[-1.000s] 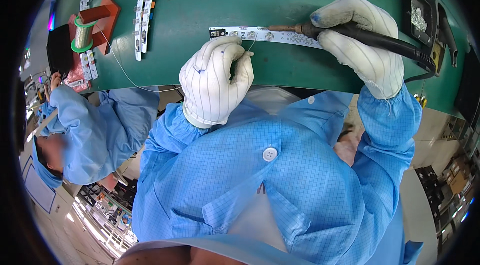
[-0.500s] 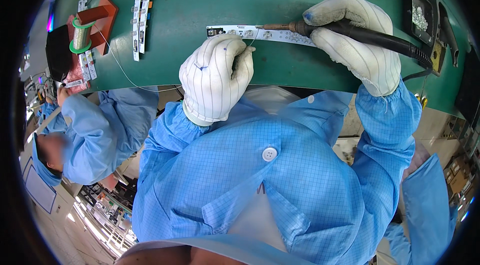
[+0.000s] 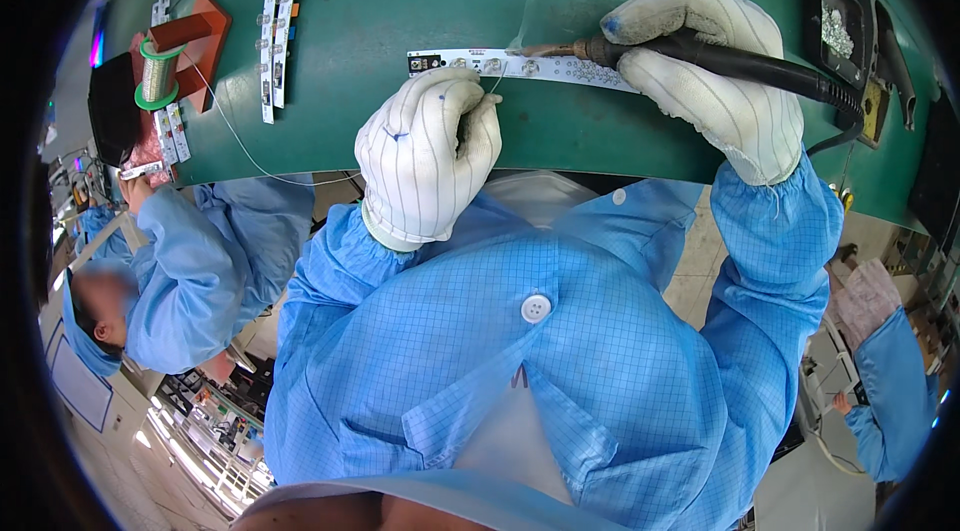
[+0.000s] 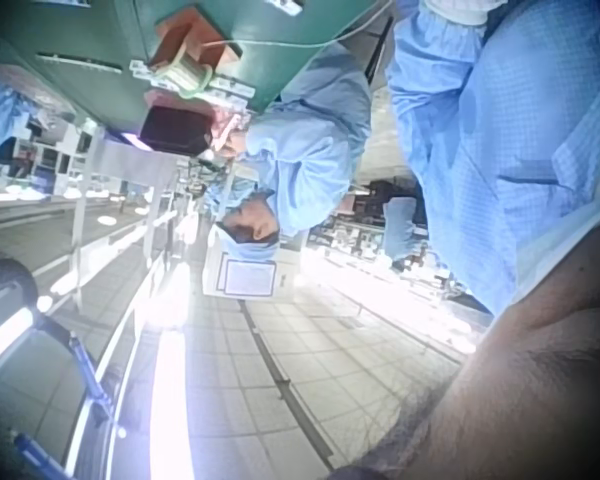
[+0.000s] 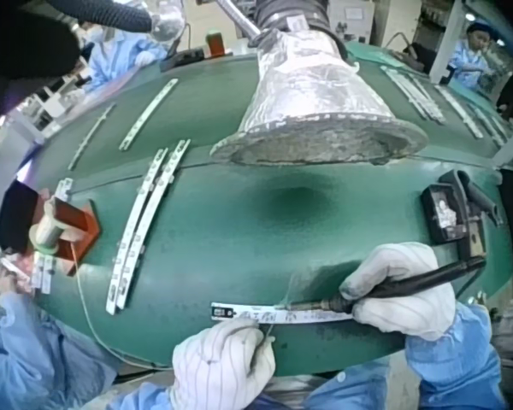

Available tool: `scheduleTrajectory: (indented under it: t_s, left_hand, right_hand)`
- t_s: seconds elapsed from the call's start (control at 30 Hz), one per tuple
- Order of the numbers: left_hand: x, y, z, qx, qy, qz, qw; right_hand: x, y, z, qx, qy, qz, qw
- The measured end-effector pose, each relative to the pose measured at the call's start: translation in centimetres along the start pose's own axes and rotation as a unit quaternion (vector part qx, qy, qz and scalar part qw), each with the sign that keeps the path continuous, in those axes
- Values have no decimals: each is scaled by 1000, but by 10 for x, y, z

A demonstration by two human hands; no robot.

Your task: Soldering electrical components and wiring onto flexible LED strips at an assembly workbench.

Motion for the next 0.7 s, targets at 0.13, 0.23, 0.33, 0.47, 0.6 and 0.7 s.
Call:
scheduleTrajectory:
  t_s: [0.13,0.23,0.33,0.47,0.6,0.7]
  left_hand:
    - [-3,2,2,0,4,8,1000]
    - [-1,2,7,-4,9,7,1000]
    - [-1,1,6,2,3,11,1000]
    - [-1,0,-1,-3,4,10,1000]
    - [-2,0,2,-9,6,4,1000]
    - [-3,3,8,-13,1,11,1000]
  right_hand:
    - [0,-1,-1,11,1,-4,1000]
    - [-5,3,-5,19,-36,0,999]
    - [-4,2,-9,-33,29,-8,999]
    - [-1,-3,-3,-17,-1,-8,1000]
    - [-11,-3,-18,-99,89,15,991]
    - [-20,3,-20,-57,7,47,997]
Point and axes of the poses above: each hand's wrist, its own x-axis towards the middle knuckle, its own y-axis out of the back of the hand, z = x × y, the point moved 6 cm from there along x, towards the middle knuckle, and after that the axes turned 5 degrees about y, right-handed, at the moved point
